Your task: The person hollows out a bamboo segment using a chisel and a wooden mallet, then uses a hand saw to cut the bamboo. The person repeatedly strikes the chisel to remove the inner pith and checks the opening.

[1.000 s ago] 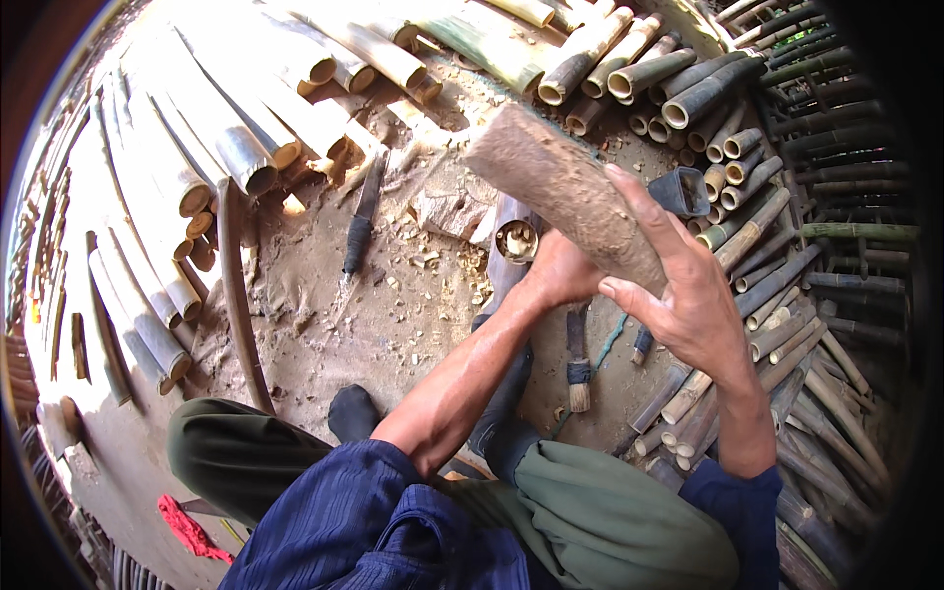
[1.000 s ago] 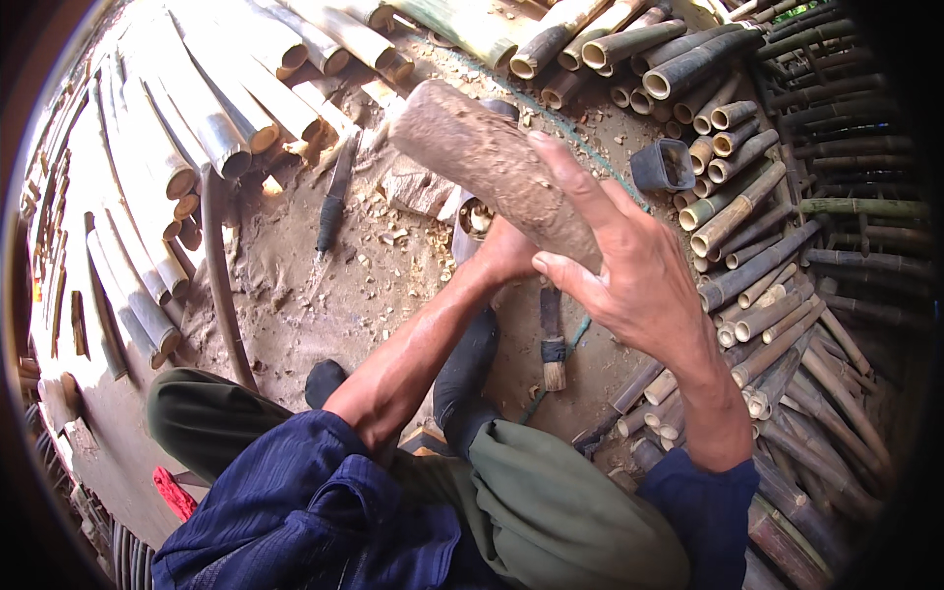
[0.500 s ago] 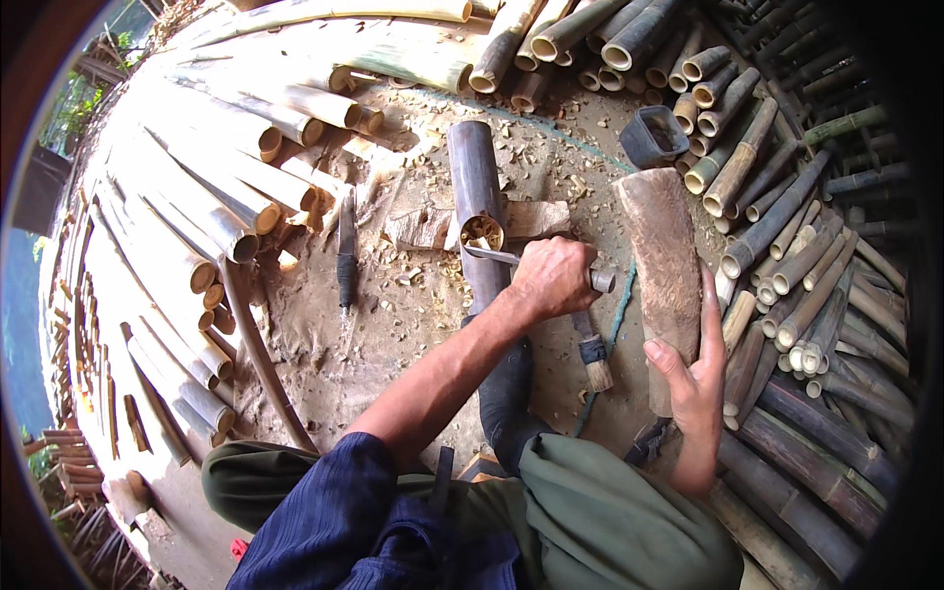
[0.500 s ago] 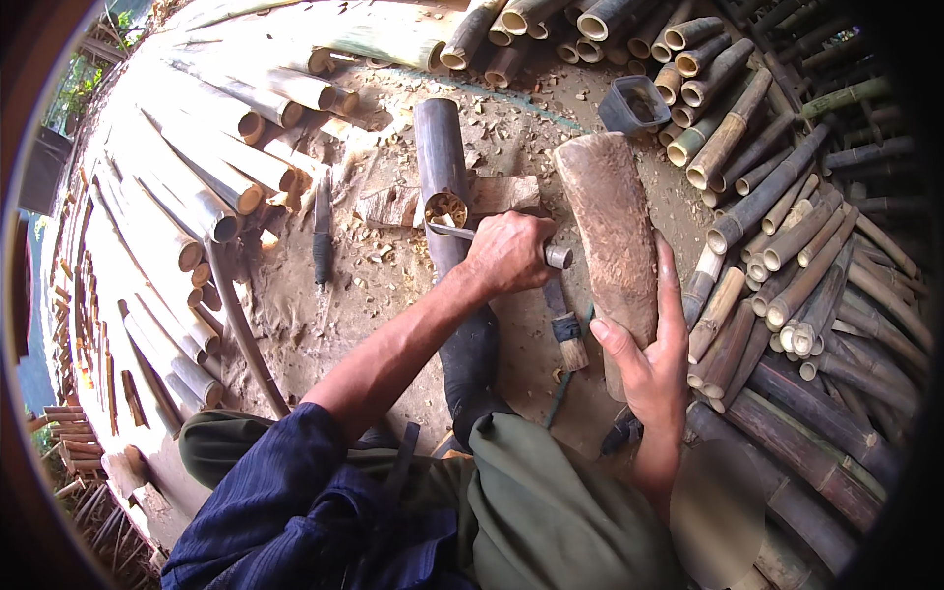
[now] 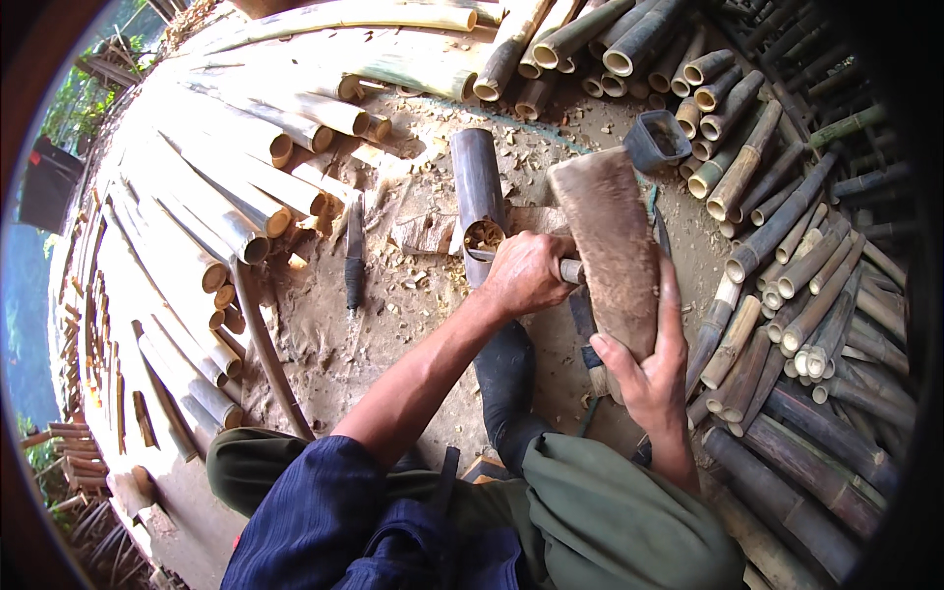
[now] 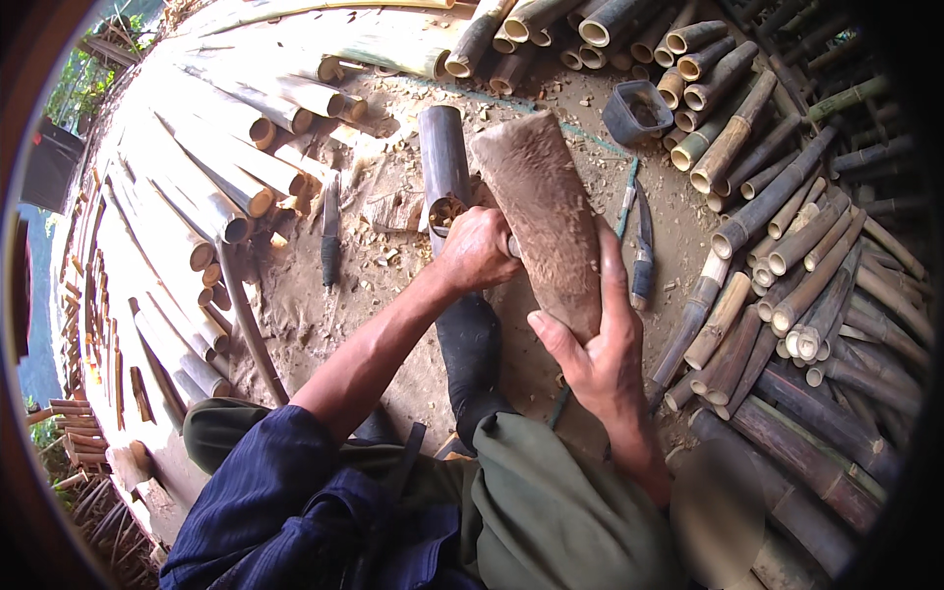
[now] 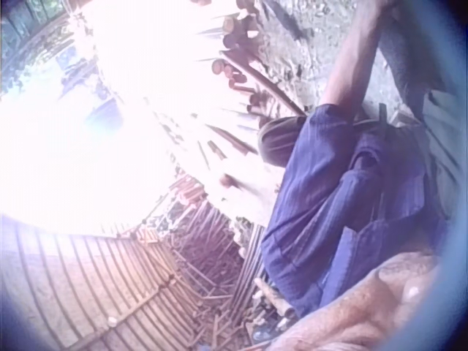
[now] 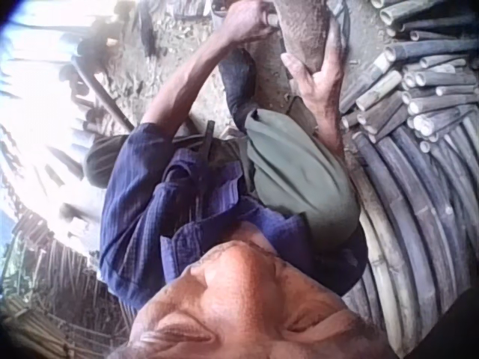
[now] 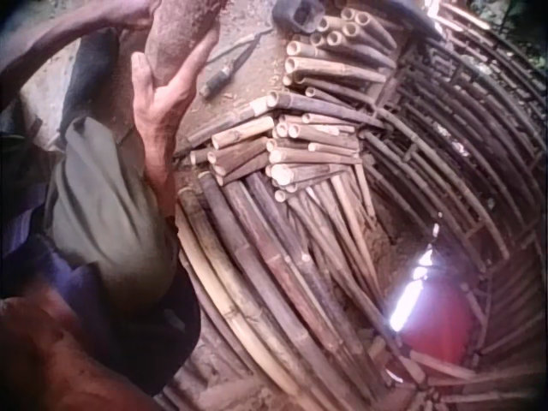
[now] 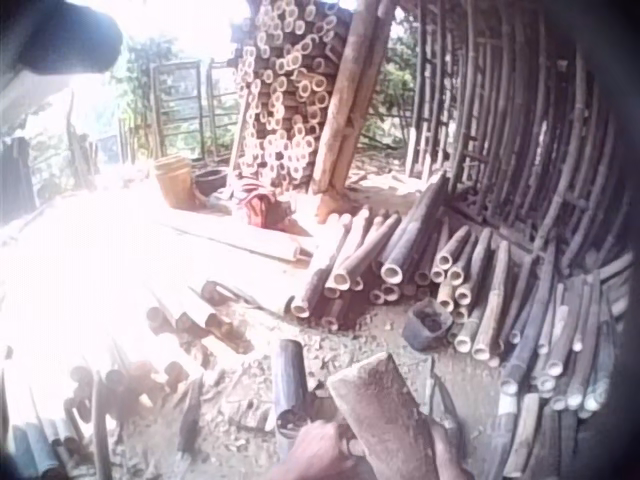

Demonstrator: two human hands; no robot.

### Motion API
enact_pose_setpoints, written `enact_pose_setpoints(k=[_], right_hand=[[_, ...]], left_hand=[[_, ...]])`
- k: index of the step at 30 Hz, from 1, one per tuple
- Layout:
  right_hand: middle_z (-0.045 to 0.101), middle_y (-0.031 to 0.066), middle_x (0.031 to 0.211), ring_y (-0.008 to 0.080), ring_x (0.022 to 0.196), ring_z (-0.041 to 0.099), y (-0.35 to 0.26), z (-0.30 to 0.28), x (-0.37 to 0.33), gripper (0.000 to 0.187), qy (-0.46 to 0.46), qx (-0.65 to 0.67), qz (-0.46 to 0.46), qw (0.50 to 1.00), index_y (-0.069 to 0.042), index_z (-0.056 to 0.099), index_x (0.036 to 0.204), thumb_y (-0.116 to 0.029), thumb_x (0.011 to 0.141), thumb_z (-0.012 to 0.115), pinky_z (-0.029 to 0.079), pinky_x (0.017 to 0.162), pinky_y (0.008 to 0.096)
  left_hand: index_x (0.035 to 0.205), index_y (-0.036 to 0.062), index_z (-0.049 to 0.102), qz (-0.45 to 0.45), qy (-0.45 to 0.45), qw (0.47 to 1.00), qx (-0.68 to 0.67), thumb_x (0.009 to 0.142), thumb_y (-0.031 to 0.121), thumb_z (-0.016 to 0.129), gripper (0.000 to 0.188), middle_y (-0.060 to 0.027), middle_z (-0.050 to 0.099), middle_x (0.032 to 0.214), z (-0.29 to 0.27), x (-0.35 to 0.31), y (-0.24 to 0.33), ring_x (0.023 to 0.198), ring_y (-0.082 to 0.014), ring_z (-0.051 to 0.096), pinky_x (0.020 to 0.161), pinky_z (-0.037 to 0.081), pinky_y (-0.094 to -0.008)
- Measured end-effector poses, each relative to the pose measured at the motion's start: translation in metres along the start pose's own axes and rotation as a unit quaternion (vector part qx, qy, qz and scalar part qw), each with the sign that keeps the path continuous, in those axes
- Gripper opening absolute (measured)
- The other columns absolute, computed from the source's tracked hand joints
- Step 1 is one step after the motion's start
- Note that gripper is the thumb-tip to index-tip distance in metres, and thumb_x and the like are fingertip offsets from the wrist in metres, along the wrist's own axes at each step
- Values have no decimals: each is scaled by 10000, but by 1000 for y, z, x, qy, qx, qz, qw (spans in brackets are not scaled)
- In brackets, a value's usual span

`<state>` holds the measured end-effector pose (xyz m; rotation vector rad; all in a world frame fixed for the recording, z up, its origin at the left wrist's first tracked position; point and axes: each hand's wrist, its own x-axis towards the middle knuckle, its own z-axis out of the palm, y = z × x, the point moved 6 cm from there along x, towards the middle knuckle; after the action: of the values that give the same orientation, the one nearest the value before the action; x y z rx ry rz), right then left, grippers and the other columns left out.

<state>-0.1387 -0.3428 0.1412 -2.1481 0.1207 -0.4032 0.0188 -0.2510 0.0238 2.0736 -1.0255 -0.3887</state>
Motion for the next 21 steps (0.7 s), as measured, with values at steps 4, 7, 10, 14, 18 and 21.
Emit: enact_pose_setpoints(k=[4, 7, 10, 14, 18, 21], right_hand=[[477, 290, 1589, 407, 1422, 556, -1, 17, -10, 968, 87, -20, -90, 992, 17, 218, 1679, -188, 923, 786, 463, 1160, 479], [470, 286, 1601, 403, 1443, 538, 13, 26, 1, 947, -19, -30, 31, 999, -44, 232, 1694, -153, 921, 767, 454, 1172, 469], [465, 296, 1592, 368, 1465, 505, 24, 19, 3, 929, 9, 46, 54, 997, 22, 221, 1682, -176, 943, 748, 409, 1202, 448], [336, 286, 1672, 359, 1546, 361, 48, -10, -13, 940, 88, 48, 108, 989, 68, 205, 1670, -248, 970, 747, 274, 1277, 469], [361, 253, 1661, 339, 1523, 385, 56, -23, -1, 906, 126, 99, 154, 975, 71, 223, 1665, -273, 995, 727, 279, 1273, 454], [533, 208, 1400, 248, 1040, 580, 67, -39, 9, 886, 160, 67, 151, 973, -10, 227, 1680, -260, 990, 723, 517, 868, 374]], left_hand=[[994, 91, 768, 55, 43, 997, -37, 855, 330, 755, 277, -218, 737, 833, -2, -11, 2, 801, -435, 736, 713, 583, -528], [1005, 57, 764, 48, 46, 996, -65, 867, 311, 765, 290, -252, 741, 863, 2, -12, -11, 833, -429, 744, 749, 610, -501], [909, -1, 762, 6, -33, 985, -167, 848, 321, 796, 330, -164, 778, 798, -11, 27, -37, 682, -285, 761, 704, 621, -441], [808, 11, 752, -38, -157, 956, -244, 860, 359, 825, 360, -71, 739, 734, -42, 89, -13, 667, -169, 693, 664, 568, -347], [849, 55, 670, 27, -228, 962, -150, 951, 396, 789, 376, -30, 598, 691, -7, 113, -53, 622, -149, 557, 572, 449, -385], [813, 56, 633, 23, -212, 963, -167, 973, 440, 788, 444, -22, 589, 642, 13, 120, -65, 578, -132, 550, 538, 437, -374]])
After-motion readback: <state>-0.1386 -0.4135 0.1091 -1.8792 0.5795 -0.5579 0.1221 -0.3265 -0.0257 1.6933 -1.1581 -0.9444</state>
